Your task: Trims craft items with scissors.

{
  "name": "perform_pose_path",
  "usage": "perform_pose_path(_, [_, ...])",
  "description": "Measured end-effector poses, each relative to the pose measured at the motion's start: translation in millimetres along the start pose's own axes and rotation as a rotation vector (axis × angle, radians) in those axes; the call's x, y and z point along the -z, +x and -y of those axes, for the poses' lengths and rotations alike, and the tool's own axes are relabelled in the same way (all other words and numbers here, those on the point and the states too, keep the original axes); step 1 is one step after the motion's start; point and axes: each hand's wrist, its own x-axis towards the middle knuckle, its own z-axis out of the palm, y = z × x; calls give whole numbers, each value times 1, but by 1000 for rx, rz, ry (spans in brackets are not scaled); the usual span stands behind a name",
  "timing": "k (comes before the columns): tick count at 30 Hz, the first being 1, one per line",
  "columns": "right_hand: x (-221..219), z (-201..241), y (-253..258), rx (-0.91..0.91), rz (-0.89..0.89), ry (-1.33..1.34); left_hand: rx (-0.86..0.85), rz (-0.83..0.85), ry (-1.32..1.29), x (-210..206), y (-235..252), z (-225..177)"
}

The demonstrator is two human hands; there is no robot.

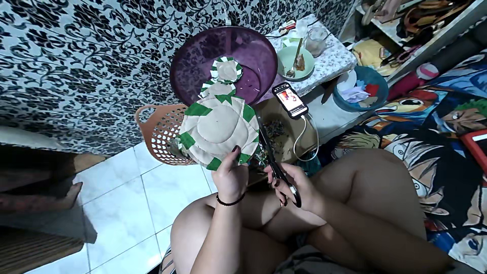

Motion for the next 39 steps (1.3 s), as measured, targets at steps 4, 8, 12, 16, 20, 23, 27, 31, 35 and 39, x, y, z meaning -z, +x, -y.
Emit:
perform_pose_path(4, [0, 0, 0, 2, 2, 15, 26, 9, -29, 3, 3, -1])
perform_pose_path(8, [-1, 0, 0, -2, 8, 25, 35, 13, -49, 5, 4, -1])
perform_pose_path(12, [-1, 1, -1, 6, 5, 24, 63, 21, -79, 4, 3, -3])
perform_pose_path(16, [-2, 3, -2, 2, -24, 0, 81, 12, -92, 3, 3, -3])
perform_pose_path(20, [-4, 2, -4, 13, -58, -24, 101, 2, -103, 5, 4, -4])
perform_pose_path(23, [-4, 3, -4, 11, -65, -30, 114, 5, -102, 4, 4, -6])
perform_pose_path(27, [-3, 1, -3, 25, -61, -33, 122, -3, -113, 4, 5, -8])
perform_pose_path(31, [-3, -1, -2, 32, -62, -38, 152, 41, -161, 8, 7, -9])
perform_pose_path(35, [-5, -1, -2, 33, -74, -51, 184, 71, -202, 9, 8, -11])
perform_pose_path(39, [-6, 1, -2, 19, -95, -73, 190, 58, -191, 9, 8, -13])
